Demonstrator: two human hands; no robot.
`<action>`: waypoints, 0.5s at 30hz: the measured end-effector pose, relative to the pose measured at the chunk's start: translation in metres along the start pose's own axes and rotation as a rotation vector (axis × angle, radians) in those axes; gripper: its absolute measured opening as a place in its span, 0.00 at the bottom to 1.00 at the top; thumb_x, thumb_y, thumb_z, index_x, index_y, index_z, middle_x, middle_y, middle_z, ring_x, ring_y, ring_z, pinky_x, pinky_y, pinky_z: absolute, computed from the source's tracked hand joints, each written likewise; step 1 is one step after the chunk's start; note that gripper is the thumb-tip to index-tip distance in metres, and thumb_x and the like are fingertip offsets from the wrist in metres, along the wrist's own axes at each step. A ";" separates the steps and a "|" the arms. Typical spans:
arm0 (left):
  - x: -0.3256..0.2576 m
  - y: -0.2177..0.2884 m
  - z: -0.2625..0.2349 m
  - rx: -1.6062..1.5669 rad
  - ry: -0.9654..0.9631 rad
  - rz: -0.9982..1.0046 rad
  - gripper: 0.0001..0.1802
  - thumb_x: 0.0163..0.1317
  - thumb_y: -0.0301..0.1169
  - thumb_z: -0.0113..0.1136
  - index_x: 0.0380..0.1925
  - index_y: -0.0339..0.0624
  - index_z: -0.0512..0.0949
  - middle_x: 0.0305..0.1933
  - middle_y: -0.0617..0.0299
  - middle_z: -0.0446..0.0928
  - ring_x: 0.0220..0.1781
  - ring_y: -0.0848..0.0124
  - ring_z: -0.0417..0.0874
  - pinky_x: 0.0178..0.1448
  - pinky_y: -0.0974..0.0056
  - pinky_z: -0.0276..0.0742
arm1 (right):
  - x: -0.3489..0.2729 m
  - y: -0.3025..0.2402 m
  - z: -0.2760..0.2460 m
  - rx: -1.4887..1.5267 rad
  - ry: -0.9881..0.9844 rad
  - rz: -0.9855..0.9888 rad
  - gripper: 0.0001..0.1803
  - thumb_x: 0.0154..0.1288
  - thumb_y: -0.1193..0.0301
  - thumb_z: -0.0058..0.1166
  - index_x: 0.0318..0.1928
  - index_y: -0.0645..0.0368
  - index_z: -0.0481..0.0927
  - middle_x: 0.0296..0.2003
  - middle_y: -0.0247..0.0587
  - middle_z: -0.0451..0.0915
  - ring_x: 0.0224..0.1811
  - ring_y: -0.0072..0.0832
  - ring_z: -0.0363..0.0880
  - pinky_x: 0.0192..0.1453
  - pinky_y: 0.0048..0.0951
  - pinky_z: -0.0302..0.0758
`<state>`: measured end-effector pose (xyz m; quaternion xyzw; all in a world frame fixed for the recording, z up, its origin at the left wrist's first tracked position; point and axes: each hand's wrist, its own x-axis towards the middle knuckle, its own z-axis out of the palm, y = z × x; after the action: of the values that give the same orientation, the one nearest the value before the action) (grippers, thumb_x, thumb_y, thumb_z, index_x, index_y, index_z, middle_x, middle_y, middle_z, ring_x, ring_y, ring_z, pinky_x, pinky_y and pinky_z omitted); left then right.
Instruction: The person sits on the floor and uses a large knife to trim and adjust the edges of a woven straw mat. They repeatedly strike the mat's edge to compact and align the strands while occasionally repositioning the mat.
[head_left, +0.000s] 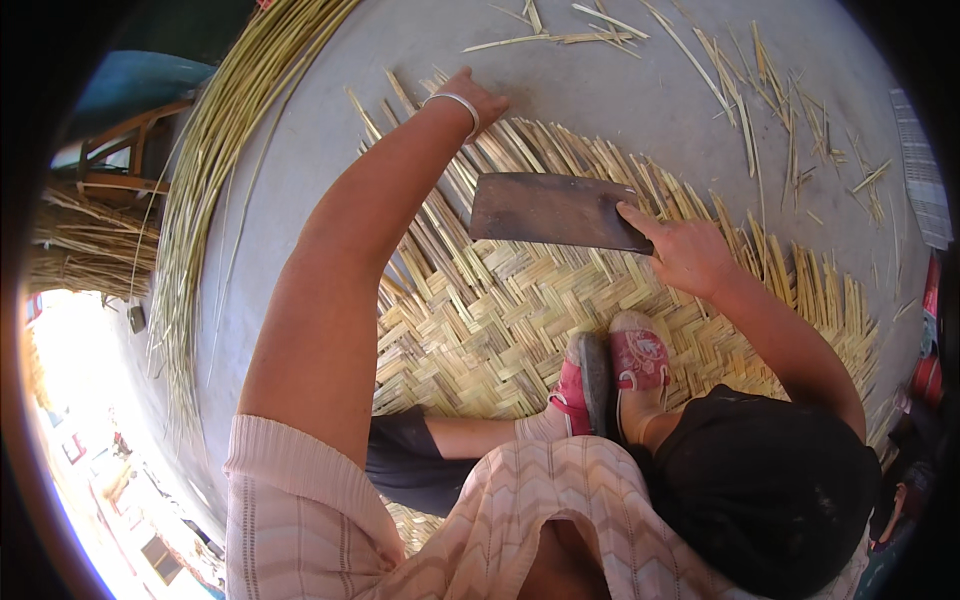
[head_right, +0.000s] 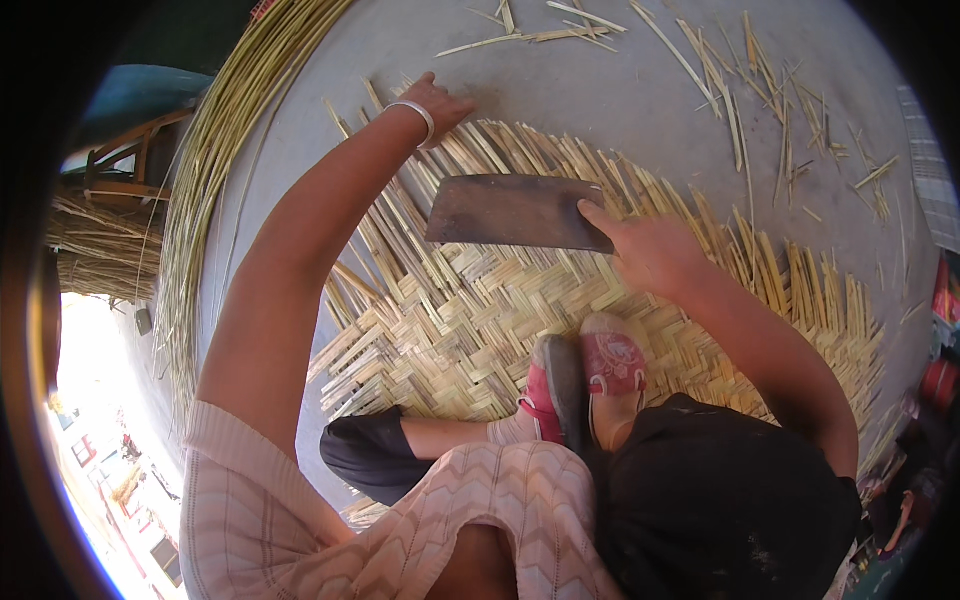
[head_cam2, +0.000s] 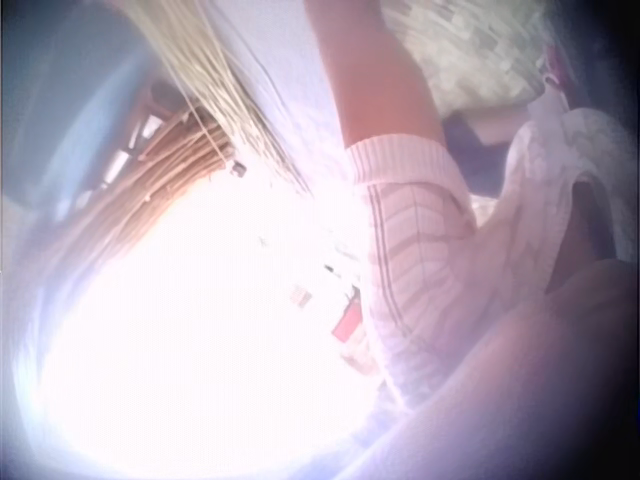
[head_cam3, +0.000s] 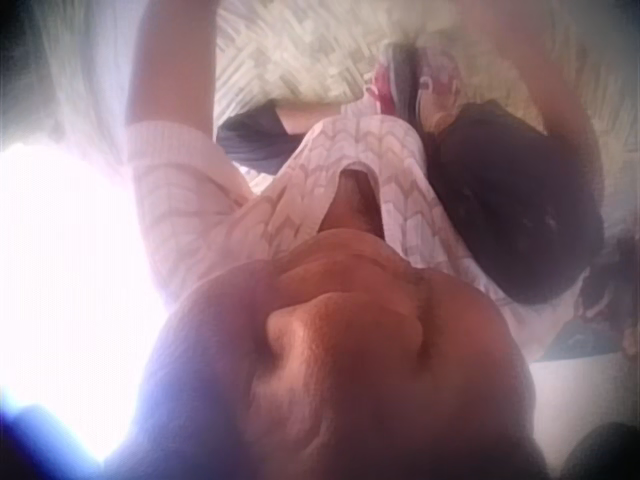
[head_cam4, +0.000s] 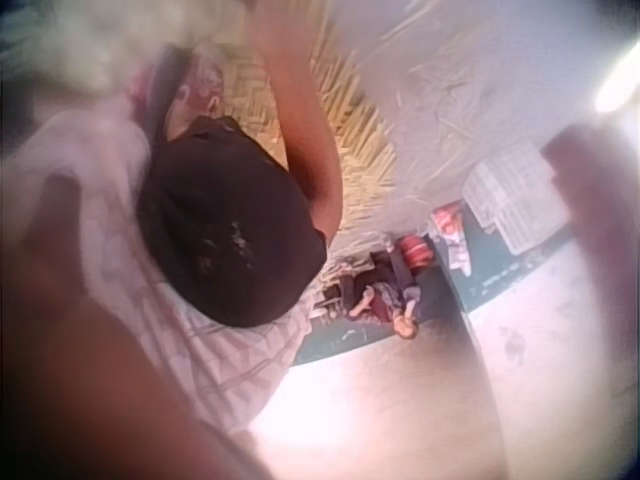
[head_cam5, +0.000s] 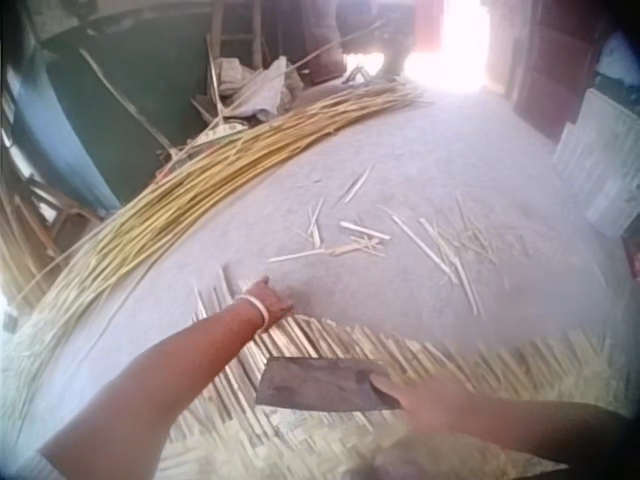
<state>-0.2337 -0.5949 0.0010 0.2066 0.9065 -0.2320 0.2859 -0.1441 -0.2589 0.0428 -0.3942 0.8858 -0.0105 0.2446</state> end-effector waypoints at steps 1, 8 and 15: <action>0.000 -0.003 0.001 0.060 0.013 0.006 0.20 0.53 0.24 0.63 0.47 0.56 0.79 0.42 0.65 0.84 0.54 0.66 0.81 0.63 0.54 0.65 | 0.006 0.000 -0.004 -0.011 0.005 -0.003 0.39 0.59 0.70 0.54 0.72 0.40 0.60 0.29 0.46 0.83 0.31 0.46 0.82 0.35 0.47 0.76; -0.012 -0.026 -0.007 0.108 0.042 0.006 0.08 0.53 0.25 0.63 0.31 0.52 0.85 0.39 0.62 0.85 0.46 0.64 0.85 0.63 0.56 0.66 | 0.051 -0.004 -0.023 -0.068 0.051 0.036 0.39 0.60 0.72 0.50 0.73 0.39 0.59 0.32 0.48 0.83 0.34 0.47 0.83 0.38 0.48 0.78; -0.012 -0.016 0.004 -0.214 -0.081 -0.118 0.12 0.57 0.26 0.58 0.40 0.46 0.86 0.46 0.54 0.85 0.49 0.57 0.85 0.56 0.55 0.78 | 0.075 -0.009 -0.017 -0.105 -0.021 0.133 0.40 0.60 0.75 0.46 0.74 0.38 0.56 0.36 0.49 0.84 0.37 0.46 0.84 0.42 0.48 0.78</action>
<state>-0.2313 -0.6130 0.0102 0.1115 0.9244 -0.1588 0.3284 -0.1881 -0.3208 0.0280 -0.3468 0.9068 0.0562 0.2329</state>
